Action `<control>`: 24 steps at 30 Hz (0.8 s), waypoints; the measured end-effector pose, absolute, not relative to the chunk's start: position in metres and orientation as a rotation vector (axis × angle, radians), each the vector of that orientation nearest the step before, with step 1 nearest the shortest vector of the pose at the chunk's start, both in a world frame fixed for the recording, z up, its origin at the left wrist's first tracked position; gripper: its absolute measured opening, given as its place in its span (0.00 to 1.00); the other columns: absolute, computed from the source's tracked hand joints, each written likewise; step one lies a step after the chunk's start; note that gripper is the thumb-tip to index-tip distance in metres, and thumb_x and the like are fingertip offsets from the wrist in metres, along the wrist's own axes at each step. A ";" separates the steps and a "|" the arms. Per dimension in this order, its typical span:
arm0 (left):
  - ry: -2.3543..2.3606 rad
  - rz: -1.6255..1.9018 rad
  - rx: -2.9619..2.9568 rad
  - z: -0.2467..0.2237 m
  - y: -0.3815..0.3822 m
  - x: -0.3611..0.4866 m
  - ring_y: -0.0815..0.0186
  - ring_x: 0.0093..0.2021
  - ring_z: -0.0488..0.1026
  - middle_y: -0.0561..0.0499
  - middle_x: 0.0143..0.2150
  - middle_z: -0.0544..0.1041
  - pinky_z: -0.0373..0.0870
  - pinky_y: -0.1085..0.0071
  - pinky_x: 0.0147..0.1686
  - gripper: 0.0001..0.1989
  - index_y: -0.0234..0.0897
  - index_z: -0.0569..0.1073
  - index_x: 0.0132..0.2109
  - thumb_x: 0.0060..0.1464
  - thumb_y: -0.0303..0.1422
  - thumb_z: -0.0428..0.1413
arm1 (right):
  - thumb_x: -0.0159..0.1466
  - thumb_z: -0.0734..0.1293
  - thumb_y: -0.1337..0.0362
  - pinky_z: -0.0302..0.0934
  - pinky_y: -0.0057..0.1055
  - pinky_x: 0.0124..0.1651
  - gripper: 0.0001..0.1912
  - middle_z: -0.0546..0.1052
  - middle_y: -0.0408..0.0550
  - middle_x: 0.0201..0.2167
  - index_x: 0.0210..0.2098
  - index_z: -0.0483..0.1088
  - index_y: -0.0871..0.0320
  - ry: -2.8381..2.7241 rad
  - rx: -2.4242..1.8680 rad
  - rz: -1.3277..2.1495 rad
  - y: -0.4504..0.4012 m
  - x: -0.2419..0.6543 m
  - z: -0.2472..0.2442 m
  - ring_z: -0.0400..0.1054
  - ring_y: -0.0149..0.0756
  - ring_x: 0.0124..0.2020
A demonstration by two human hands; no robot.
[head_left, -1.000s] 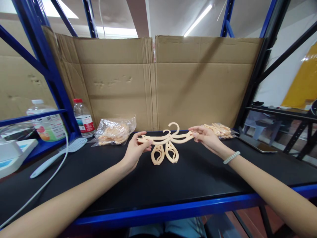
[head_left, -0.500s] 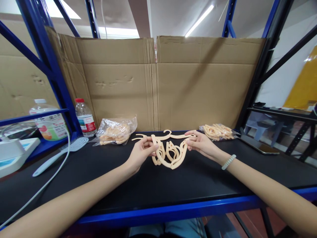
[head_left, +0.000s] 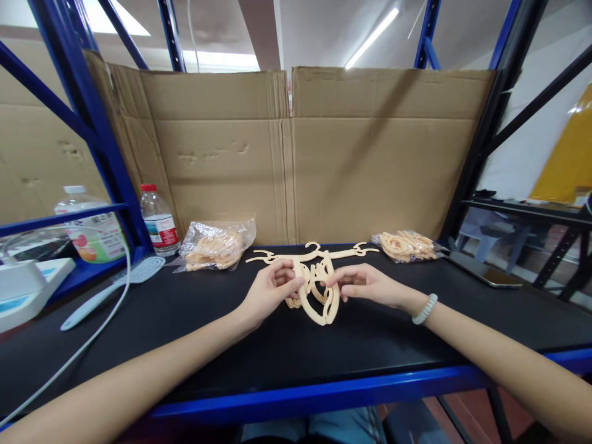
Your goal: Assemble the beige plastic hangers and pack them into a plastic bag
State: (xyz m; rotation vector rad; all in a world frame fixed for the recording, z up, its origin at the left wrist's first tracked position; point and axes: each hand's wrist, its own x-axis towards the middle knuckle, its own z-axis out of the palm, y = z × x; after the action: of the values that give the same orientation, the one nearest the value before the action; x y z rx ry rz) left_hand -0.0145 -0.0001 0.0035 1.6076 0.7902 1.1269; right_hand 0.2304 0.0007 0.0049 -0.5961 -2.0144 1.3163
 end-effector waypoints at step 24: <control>0.810 1.051 1.767 0.007 -0.007 -0.012 0.63 0.35 0.74 0.47 0.36 0.75 0.73 0.70 0.32 0.17 0.33 0.70 0.45 0.50 0.38 0.59 | 0.60 0.68 0.60 0.63 0.31 0.46 0.24 0.64 0.51 0.49 0.56 0.66 0.54 -2.182 -0.526 1.304 -0.014 0.223 0.009 0.63 0.31 0.41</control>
State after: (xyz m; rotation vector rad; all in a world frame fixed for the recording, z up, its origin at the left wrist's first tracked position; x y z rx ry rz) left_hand -0.0122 -0.0071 0.0071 1.7674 0.8097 1.0509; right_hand 0.2226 -0.0141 0.0090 -0.5260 -2.1819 1.3039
